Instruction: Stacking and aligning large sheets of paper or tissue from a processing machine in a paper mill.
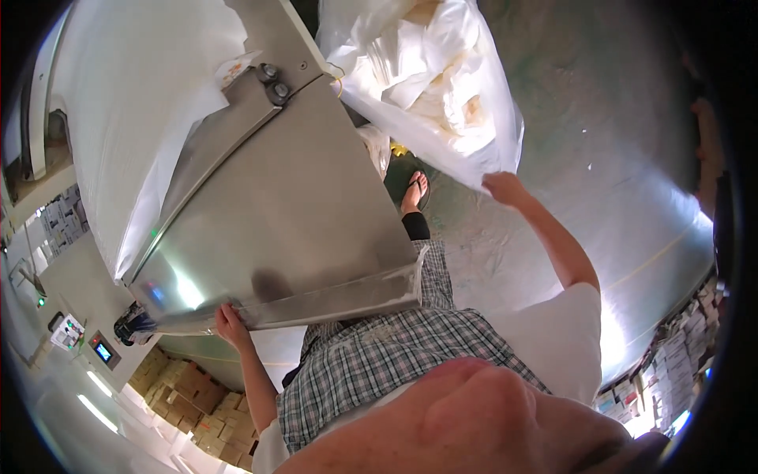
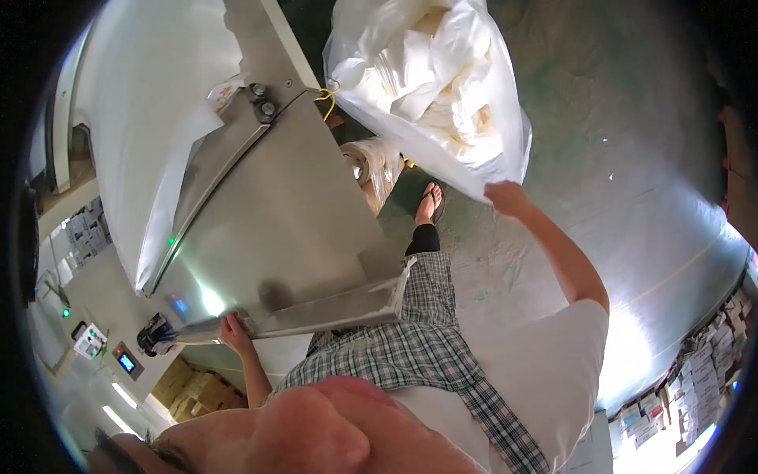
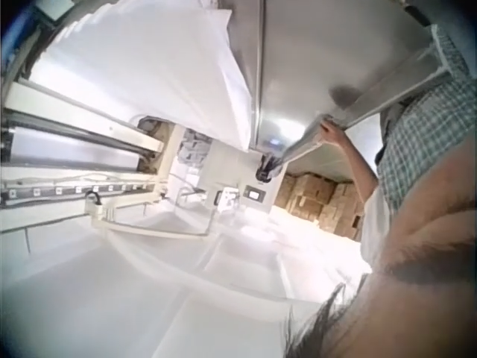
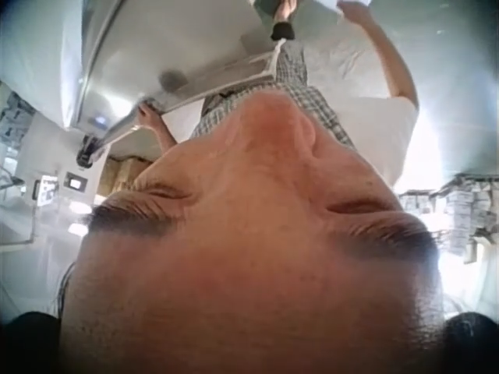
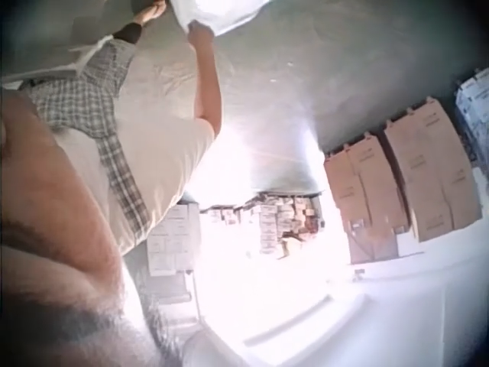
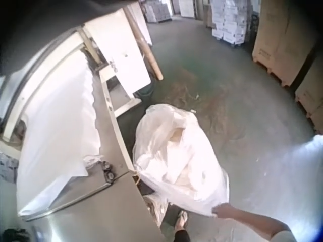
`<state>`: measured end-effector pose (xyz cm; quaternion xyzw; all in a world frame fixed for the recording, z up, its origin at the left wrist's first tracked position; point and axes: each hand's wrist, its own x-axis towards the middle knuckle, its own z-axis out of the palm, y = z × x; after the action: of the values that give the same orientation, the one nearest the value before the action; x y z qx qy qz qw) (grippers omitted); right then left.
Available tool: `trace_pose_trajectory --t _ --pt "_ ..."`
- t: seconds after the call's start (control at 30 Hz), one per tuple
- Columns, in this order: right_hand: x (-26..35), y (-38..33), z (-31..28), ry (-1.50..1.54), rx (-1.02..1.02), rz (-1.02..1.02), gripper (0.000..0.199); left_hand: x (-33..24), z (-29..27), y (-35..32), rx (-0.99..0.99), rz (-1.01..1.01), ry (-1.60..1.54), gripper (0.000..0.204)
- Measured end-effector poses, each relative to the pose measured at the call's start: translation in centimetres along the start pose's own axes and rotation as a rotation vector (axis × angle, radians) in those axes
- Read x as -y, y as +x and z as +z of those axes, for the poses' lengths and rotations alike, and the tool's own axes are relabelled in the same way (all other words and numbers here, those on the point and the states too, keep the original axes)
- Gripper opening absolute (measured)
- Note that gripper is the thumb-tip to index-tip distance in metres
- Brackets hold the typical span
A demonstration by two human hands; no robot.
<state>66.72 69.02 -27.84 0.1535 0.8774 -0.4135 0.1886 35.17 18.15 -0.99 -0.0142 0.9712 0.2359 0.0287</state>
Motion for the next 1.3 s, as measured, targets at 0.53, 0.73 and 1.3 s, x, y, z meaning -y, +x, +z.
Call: trace_pose_trajectory --t 0.53,0.73,1.3 --pt "3.9 -0.4 -11.2 -0.021 -0.477 0.297 0.023 2.1 -4.6 -0.7 0.059 0.466 -0.213 0.011" --pt "27.4 -1.6 -17.5 0.341 -0.730 0.017 0.025 14.1 -13.6 1.7 -0.106 0.672 -0.302 0.018" --pt "69.0 23.2 13.8 -0.050 0.288 -0.201 0.022 45.0 -27.3 13.8 -0.384 0.161 -0.672 0.015"
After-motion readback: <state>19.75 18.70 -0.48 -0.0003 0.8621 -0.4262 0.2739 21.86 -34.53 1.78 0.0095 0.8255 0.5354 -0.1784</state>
